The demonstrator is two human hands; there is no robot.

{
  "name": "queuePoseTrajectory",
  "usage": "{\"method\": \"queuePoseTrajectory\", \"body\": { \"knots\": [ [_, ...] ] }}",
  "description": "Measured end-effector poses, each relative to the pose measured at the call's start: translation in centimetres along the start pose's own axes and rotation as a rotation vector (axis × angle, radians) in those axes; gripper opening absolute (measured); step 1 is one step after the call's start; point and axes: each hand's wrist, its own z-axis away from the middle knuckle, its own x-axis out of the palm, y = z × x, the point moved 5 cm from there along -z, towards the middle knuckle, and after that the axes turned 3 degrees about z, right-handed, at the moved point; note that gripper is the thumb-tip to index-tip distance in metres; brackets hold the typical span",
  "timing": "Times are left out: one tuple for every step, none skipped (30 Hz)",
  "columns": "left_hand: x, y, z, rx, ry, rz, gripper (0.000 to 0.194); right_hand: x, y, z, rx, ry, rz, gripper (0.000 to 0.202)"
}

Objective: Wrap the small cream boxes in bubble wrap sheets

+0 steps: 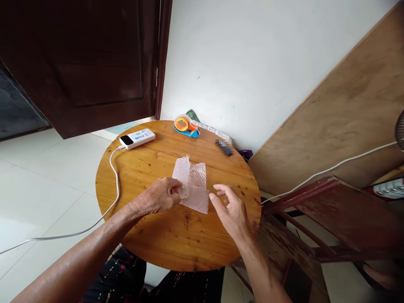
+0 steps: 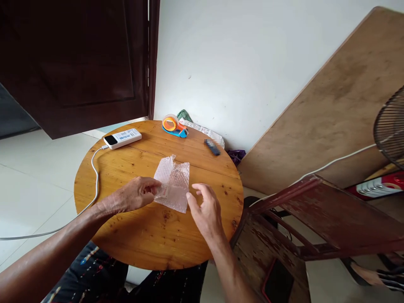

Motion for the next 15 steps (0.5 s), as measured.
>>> {"method": "queuePoseTrajectory", "body": {
  "knots": [
    [0.0, 0.2, 0.0, 0.011, -0.011, -0.047, 0.012, 0.0, 1.2, 0.3, 0.104, -0.042, -0.015, 0.032],
    [-0.1, 0.4, -0.1, 0.018, -0.014, -0.097, 0.014, 0.2, 2.2, 0.6, 0.184, -0.098, -0.028, 0.04],
    [-0.1, 0.5, -0.2, 0.016, -0.007, -0.142, 0.016, 0.5, 2.7, 0.8, 0.239, -0.151, -0.039, 0.046],
    [0.0, 0.6, -0.3, 0.007, 0.005, -0.181, 0.017, 0.8, 3.0, 0.9, 0.267, -0.193, -0.05, 0.05],
    [0.0, 0.5, -0.3, -0.003, 0.022, -0.212, 0.017, 1.2, 3.0, 0.9, 0.279, -0.221, -0.058, 0.053],
    [0.1, 0.4, -0.4, -0.009, 0.04, -0.236, 0.015, 1.5, 2.8, 0.7, 0.285, -0.234, -0.064, 0.054],
    [0.2, 0.3, -0.3, -0.008, 0.056, -0.254, 0.014, 1.9, 2.6, 0.5, 0.292, -0.237, -0.065, 0.057],
    [0.3, 0.1, -0.3, 0.002, 0.072, -0.269, 0.014, 2.3, 2.3, 0.2, 0.301, -0.237, -0.065, 0.059],
    [0.4, -0.1, -0.2, 0.021, 0.093, -0.281, 0.015, 2.6, 2.1, -0.1, 0.31, -0.234, -0.062, 0.061],
    [0.5, -0.3, -0.2, 0.049, 0.117, -0.292, 0.017, 3.0, 2.0, -0.4, 0.317, -0.231, -0.055, 0.062],
    [0.6, -0.5, -0.1, 0.085, 0.142, -0.3, 0.019, 3.4, 2.0, -0.6, 0.321, -0.231, -0.049, 0.063],
    [0.6, -0.6, 0.0, 0.124, 0.167, -0.307, 0.02, 3.9, 2.0, -0.8, 0.322, -0.235, -0.05, 0.062],
    [0.7, -0.7, 0.0, 0.164, 0.188, -0.312, 0.021, 4.3, 2.0, -0.9, 0.318, -0.239, -0.062, 0.061],
    [0.7, -0.8, 0.0, 0.204, 0.204, -0.316, 0.02, 4.7, 2.1, -0.9, 0.314, -0.241, -0.083, 0.061],
    [0.8, -0.7, 0.0, 0.237, 0.21, -0.322, 0.019, 5.0, 2.2, -0.9, 0.312, -0.239, -0.113, 0.06]
  ]
}}
